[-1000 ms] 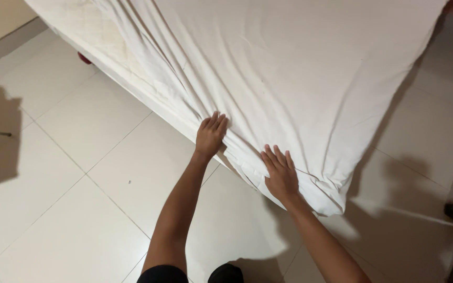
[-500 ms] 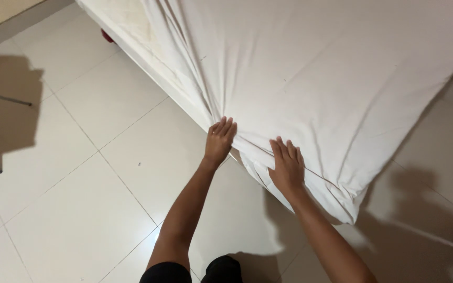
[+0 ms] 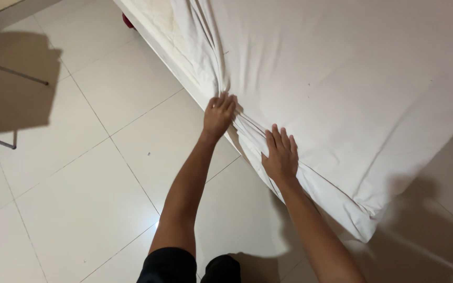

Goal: Putting a clean white sheet onto a mattress in a hotel room.

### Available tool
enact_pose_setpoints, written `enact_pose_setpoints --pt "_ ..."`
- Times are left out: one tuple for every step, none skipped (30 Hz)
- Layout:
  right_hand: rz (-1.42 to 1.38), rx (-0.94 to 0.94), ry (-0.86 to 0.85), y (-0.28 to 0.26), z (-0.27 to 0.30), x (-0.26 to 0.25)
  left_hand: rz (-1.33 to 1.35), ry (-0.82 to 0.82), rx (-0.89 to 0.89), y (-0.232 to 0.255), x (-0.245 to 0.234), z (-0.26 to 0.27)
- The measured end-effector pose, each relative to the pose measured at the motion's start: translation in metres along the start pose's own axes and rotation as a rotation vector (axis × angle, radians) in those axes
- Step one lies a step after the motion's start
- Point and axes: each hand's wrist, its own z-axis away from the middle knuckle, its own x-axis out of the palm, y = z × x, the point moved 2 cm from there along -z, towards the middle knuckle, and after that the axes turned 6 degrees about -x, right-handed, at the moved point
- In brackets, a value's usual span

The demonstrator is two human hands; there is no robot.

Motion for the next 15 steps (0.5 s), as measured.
enact_pose_setpoints --pt "-0.002 -0.002 0.000 0.001 0.000 0.001 -0.003 -0.001 -0.001 -0.004 -0.001 -0.001" --pt "0.023 -0.001 0.015 0.002 0.001 0.002 -0.030 0.033 -0.033 -0.009 -0.002 -0.002" --pt "0.050 -0.004 0.030 0.003 0.001 0.002 -0.057 0.070 -0.069 -0.013 -0.004 -0.003" --pt "0.050 -0.009 0.029 0.004 0.000 0.004 -0.059 0.070 -0.074 -0.012 -0.009 -0.001" --pt "0.035 -0.009 0.039 0.005 0.001 0.007 -0.033 0.067 -0.088 -0.012 -0.014 0.003" --pt "0.021 -0.009 0.050 0.006 0.002 0.009 -0.006 0.063 -0.103 -0.011 -0.019 0.006" --pt "0.019 -0.014 0.050 0.007 0.002 0.010 -0.010 0.064 -0.106 -0.010 -0.020 0.014" --pt "0.014 -0.014 0.067 0.008 0.002 0.011 0.023 0.071 -0.147 -0.010 -0.021 0.022" --pt "0.008 -0.015 0.083 0.009 0.002 0.012 0.057 0.077 -0.189 -0.010 -0.023 0.030" --pt "0.005 -0.020 0.084 0.009 0.002 0.012 0.052 0.078 -0.191 -0.009 -0.029 0.036" --pt "-0.006 -0.012 0.081 0.010 0.001 0.012 0.029 0.039 -0.169 -0.009 -0.033 0.040" --pt "-0.018 -0.005 0.078 0.010 0.000 0.012 0.007 -0.001 -0.147 -0.009 -0.038 0.043" --pt "-0.020 -0.002 0.076 0.010 0.001 0.013 0.007 -0.004 -0.144 -0.007 -0.036 0.045" --pt "-0.019 -0.009 0.099 0.010 0.002 0.014 0.000 0.021 -0.161 -0.005 -0.035 0.047" --pt "-0.016 -0.018 0.117 0.011 0.004 0.015 -0.006 0.046 -0.181 -0.002 -0.034 0.051"
